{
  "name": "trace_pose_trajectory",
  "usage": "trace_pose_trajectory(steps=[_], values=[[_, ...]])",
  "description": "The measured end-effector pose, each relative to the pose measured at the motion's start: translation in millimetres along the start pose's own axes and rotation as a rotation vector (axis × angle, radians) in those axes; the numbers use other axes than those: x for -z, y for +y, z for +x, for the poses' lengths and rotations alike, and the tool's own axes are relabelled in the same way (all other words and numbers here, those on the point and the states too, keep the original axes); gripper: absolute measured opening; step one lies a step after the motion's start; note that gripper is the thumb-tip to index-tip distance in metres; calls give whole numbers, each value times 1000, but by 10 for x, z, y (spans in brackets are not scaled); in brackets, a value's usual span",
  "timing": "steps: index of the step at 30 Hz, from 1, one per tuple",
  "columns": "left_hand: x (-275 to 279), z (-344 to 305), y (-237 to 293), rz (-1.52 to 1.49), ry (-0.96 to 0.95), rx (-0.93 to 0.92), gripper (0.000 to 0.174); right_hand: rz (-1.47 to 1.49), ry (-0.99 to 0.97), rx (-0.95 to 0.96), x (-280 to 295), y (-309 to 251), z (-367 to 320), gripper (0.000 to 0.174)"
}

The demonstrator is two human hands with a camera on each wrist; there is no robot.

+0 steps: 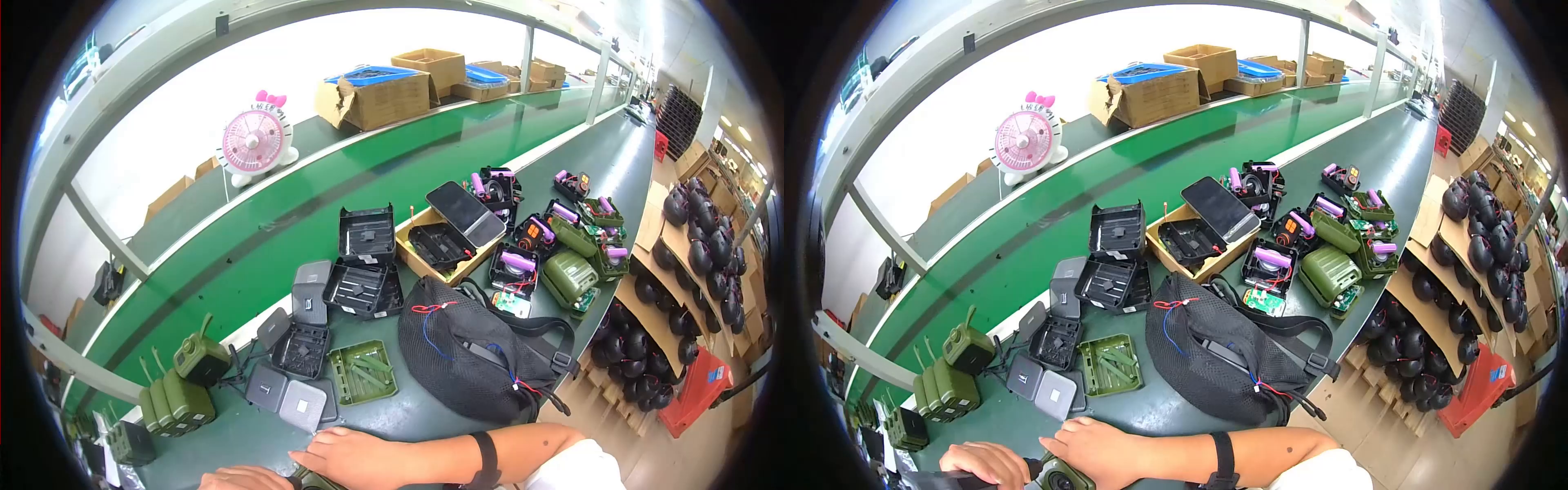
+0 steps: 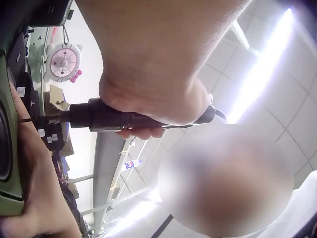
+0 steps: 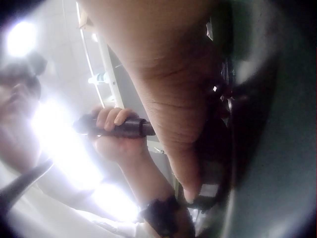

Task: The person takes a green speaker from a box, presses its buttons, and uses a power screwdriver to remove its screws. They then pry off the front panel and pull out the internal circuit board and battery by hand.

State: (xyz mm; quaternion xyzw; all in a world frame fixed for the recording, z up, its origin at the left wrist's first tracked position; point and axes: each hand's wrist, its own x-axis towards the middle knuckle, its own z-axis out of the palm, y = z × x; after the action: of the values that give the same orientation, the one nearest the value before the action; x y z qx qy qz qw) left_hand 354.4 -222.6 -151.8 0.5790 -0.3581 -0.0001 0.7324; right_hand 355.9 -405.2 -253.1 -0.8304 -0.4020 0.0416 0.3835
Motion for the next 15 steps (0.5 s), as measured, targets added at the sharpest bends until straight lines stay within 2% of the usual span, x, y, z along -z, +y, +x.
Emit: trace_pose_trajectory(steps=[2,5,7,8,10,11,12,13,15], values=[[-16,31,-4,10,-9,21,64,-2,16,-1,-127,58,-2,110],[-42,27,-48,-3,19,71,59,-37,83,30,-470,244,3,118],[-20,14,-89,184,-32,212,53,32,116,38,-417,215,31,110],[26,-28,-130,84,11,342,53,35,111,39,-364,200,15,110],[7,-61,-212,-6,77,305,56,83,-33,-20,29,3,34,98],[-8,-64,-236,-97,134,266,59,84,-35,-18,27,-5,32,98],[-20,-65,-205,-111,105,272,68,105,-9,-20,12,-11,30,94],[-25,-120,-226,-110,104,272,68,126,17,-23,-4,-8,31,90],[-33,-247,-266,-89,208,253,77,113,47,-6,-41,7,28,89]])
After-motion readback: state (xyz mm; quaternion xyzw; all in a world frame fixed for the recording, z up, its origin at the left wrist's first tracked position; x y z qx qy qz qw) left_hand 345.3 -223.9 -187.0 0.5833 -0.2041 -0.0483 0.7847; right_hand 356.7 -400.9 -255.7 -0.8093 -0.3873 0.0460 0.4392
